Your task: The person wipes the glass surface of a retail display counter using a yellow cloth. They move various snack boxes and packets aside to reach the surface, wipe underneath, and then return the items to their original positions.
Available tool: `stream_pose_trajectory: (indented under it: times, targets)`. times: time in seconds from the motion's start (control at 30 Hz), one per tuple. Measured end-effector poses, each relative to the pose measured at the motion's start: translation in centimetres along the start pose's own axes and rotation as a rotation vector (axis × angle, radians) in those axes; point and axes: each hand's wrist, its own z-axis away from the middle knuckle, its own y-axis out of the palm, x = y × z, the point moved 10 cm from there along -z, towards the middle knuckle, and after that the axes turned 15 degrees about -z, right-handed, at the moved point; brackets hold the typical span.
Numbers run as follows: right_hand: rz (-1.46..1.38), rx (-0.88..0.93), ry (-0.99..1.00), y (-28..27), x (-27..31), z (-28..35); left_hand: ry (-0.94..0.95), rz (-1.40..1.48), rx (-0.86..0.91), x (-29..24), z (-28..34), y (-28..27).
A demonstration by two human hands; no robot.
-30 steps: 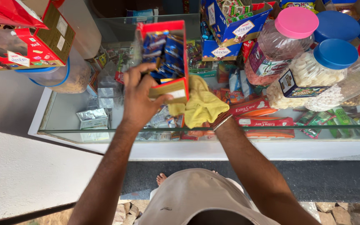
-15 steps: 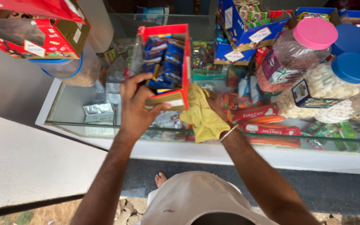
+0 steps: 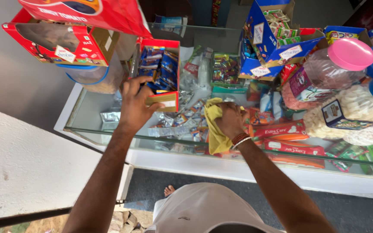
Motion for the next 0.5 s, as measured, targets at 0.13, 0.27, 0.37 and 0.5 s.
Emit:
stream_pose_trajectory:
  times: [0.13, 0.27, 0.37, 0.5]
  targets:
    - [-0.015, -0.130, -0.183, -2.3, 6.0, 0.1, 0.000, 0.049, 0.049, 1.3, 0.0, 1.7]
    - [-0.537, 0.082, -0.271, -1.9, 12.1, -1.3, 0.028, 0.060, 0.031, 2.2, -0.6, 2.7]
    - [-0.593, 0.218, -0.328, 0.0, 16.3, -2.2, 0.025, 0.088, 0.013, 3.6, -1.3, 3.4]
    - [-0.589, 0.082, -0.301, 0.5, 17.9, -5.2, -0.001, 0.142, 0.026, 5.7, -2.4, 4.5]
